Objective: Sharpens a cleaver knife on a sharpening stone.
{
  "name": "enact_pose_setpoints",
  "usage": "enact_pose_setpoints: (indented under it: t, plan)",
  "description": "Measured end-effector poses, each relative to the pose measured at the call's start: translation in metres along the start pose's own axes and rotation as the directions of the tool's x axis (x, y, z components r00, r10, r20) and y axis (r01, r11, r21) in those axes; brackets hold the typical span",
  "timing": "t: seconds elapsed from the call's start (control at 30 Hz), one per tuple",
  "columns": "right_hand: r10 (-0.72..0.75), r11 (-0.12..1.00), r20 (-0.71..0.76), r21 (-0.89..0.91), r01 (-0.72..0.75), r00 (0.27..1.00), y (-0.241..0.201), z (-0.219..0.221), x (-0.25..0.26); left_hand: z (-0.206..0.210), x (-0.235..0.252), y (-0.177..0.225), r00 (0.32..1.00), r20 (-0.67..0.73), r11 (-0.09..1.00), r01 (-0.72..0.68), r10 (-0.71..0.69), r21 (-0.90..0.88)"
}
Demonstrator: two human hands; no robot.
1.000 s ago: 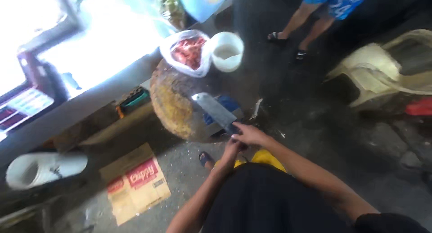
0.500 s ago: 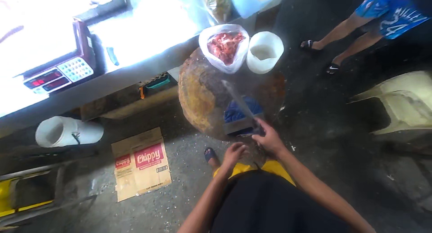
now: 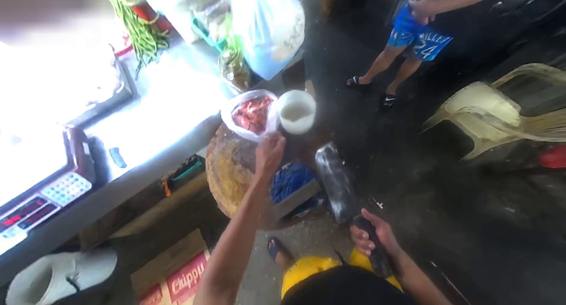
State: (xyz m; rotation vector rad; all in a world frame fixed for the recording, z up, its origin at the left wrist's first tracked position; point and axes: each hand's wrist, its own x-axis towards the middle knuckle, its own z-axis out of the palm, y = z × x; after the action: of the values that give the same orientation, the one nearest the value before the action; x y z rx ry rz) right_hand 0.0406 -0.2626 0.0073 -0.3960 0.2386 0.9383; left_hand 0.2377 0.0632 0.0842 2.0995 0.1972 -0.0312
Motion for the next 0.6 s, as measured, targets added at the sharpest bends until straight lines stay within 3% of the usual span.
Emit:
enact_pose_setpoints:
  t: [0.07, 0.13, 0.23, 0.33, 0.47, 0.6]
  plan:
    - [-0.005, 0.998, -0.029, 0.06, 0.006, 1.0, 0.007, -0.011, -0.009, 0.022, 0.07, 0.018, 0.985, 0.146, 0.942, -0.131, 0.09, 0.31]
    - [-0.031, 0.992, 0.047, 0.12, 0.025, 0.998, 0.011, -0.023, -0.019, 0.047, 0.132, 0.018, 0.957, 0.279, 0.827, -0.22, 0.081, 0.517]
    - [-0.075, 0.99, 0.062, 0.125, 0.067, 0.995, 0.019, -0.032, -0.04, 0.078, 0.181, 0.018, 0.939, 0.335, 0.633, -0.211, -0.082, 0.745]
    - [-0.074, 0.989, 0.031, 0.129, 0.07, 0.997, 0.019, -0.042, -0.059, 0.107, 0.209, 0.014, 0.918, 0.296, 0.472, -0.146, -0.262, 0.87]
    - [-0.055, 0.989, -0.022, 0.137, 0.058, 0.998, 0.017, -0.052, -0.078, 0.12, 0.229, -0.011, 0.915, 0.223, 0.624, 0.04, -0.337, 0.78]
    - [-0.002, 0.986, -0.009, 0.167, 0.004, 1.0, 0.014, -0.059, -0.084, 0.093, 0.223, 0.005, 0.871, 0.274, 0.889, 0.312, -0.409, 0.335]
